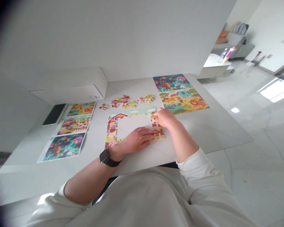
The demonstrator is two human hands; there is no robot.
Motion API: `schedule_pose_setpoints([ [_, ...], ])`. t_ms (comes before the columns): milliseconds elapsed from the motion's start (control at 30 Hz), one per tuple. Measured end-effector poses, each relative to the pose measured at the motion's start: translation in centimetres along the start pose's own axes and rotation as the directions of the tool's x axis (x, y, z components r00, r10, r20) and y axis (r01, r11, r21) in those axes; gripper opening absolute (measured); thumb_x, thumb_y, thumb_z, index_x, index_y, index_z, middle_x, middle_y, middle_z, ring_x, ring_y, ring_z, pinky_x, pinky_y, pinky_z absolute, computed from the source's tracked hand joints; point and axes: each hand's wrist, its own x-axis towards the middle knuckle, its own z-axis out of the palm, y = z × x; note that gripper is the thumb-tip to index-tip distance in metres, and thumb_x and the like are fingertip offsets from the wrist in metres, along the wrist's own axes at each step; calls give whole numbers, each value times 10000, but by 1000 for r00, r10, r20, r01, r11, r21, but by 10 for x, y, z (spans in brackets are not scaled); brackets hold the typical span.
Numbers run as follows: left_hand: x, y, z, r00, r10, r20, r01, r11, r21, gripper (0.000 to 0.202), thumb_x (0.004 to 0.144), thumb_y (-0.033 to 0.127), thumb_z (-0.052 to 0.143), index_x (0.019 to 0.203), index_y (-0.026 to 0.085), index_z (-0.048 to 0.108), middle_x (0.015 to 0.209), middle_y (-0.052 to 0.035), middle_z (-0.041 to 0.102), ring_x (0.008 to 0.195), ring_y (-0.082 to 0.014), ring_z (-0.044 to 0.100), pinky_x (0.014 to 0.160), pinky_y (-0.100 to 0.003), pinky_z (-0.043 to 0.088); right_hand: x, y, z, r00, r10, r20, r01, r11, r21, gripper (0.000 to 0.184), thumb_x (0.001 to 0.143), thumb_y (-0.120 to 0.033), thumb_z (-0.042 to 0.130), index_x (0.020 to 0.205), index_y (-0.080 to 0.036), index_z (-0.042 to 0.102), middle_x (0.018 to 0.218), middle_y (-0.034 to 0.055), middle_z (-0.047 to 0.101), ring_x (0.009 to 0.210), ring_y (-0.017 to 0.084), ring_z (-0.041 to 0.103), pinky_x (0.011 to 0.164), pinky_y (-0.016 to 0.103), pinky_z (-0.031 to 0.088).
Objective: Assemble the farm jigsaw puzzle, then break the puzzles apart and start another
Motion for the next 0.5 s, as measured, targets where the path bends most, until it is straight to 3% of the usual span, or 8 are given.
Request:
schedule_pose_setpoints([
  [100,1,3,1,1000,-8,15,7,1000,28,431,1066,269,557,1481,322,661,1556,-35,649,1403,-253,595,1214,-471,463,1,-1,3,1000,-22,-3,22,1000,-22,205,958,-350,759,1117,-251,841,1395,101,704,1254,253,677,1053,297,485],
  [233,1,3,-2,1000,-19,-3,19,998,60,416,1067,300,572,1471,288,668,1548,-59,652,1401,-276,592,1225,-497,445,2,-2,4,998,-35,-49,36,999,19,281,1010,-354,683,1223,-232,820,1411,119,711,1278,261,676,1112,329,477],
  [367,-14,-20,-27,980,-153,-129,163,984,71,383,1050,343,608,1415,279,703,1543,-85,647,1395,-300,598,1221,-523,444,8,4,7,992,-29,-123,39,996,78,395,1002,-336,680,1377,-237,756,1459,122,699,1331,272,654,1167,372,469],
  [433,-30,-39,-48,926,-308,-220,331,940,78,404,1048,390,608,1419,256,691,1509,-109,665,1393,-307,604,1215,-523,454,11,7,11,992,-23,-122,32,996,77,409,994,-299,677,1393,-242,747,1454,120,707,1333,278,657,1166,385,478],
  [500,-49,-59,-69,826,-466,-316,515,852,90,442,1038,392,603,1436,211,665,1509,-134,655,1419,-312,581,1241,-505,427,13,10,14,993,-20,-114,27,998,61,428,973,-267,695,1398,-236,743,1446,124,714,1328,287,666,1158,392,487],
])
